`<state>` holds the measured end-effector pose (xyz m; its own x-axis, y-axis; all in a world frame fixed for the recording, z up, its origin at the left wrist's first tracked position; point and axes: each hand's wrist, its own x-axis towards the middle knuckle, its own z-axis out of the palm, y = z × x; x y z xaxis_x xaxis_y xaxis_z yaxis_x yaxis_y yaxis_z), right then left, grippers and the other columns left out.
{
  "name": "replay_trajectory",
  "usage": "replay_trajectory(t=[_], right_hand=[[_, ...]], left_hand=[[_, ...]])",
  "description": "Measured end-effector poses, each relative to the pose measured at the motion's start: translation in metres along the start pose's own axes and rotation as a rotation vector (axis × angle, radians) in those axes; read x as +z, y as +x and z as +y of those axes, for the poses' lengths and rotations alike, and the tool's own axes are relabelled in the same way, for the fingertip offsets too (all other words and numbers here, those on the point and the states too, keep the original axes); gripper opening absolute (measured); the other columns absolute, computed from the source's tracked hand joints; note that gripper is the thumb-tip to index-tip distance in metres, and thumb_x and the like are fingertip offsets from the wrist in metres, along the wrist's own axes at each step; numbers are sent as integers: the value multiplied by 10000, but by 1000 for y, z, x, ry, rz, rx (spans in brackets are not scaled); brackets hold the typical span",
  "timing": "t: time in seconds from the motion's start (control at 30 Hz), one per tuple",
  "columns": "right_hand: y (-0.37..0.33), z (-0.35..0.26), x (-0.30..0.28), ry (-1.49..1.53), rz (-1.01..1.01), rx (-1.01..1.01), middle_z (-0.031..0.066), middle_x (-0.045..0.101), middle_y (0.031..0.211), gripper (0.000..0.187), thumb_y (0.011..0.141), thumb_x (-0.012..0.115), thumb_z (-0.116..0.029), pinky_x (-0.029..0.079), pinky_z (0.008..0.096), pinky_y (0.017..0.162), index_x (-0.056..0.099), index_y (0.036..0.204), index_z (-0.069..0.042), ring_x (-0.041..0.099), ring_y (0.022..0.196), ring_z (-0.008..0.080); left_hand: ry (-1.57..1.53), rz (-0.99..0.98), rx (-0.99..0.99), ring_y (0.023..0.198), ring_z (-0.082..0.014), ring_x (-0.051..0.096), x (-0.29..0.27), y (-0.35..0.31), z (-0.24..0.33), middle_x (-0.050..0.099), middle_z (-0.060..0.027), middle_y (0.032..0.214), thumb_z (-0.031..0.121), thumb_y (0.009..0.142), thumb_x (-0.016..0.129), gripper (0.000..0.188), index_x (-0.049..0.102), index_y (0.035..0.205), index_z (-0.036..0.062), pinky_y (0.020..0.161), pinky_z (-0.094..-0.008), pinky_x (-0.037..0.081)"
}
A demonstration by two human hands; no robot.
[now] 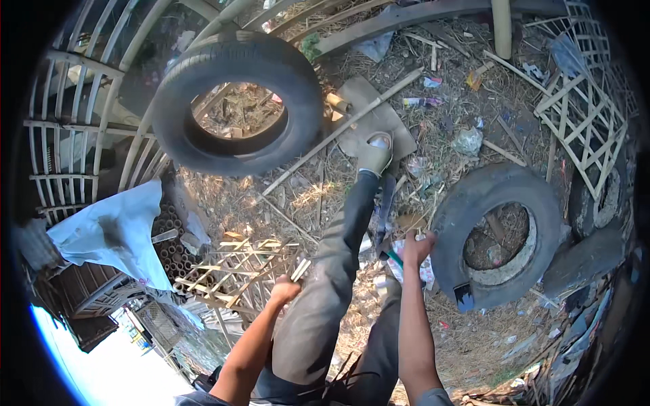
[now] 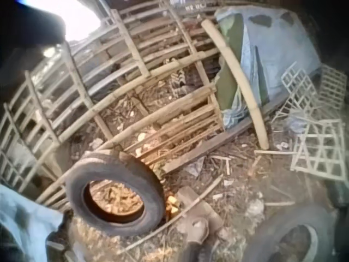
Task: The person assembles a bamboo lattice frame by hand, using a hammer to drive small pins or nails into joints and weaving thin bamboo strips through the structure.
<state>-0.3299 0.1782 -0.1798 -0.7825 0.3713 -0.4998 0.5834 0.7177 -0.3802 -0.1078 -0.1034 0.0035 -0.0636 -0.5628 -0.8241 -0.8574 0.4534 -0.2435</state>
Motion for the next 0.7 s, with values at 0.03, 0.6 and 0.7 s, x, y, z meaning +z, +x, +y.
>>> replay_trajectory(t=[0.03, 0.6, 0.7], right_hand=[[42, 1, -2, -295, 108, 85, 322, 570, 1213, 864, 801, 798, -488, 438, 497, 1017, 464, 1291, 139, 554, 1166, 445], [221, -51, -73, -581, -389, 506, 268, 718, 1002, 527, 846, 765, -399, 589, 419, 822, 685, 970, 107, 732, 919, 364], [313, -88, -108, -340, -1238, 850, 212, 744, 911, 499, 931, 676, -423, 613, 360, 684, 697, 970, 74, 749, 743, 253]], left_hand=[[23, -63, -45, 900, -402, 716, -1, 16, 4, 691, -317, 868, 502, 841, 662, 570, 717, 934, -58, 759, -482, 522], [-116, -187, -169, 770, -338, 691, -214, 146, 124, 678, -277, 777, 517, 853, 657, 586, 705, 888, -65, 689, -474, 497], [-56, -180, -135, 747, -327, 687, -239, 151, 132, 676, -269, 761, 520, 855, 656, 589, 703, 881, -66, 676, -472, 492]])
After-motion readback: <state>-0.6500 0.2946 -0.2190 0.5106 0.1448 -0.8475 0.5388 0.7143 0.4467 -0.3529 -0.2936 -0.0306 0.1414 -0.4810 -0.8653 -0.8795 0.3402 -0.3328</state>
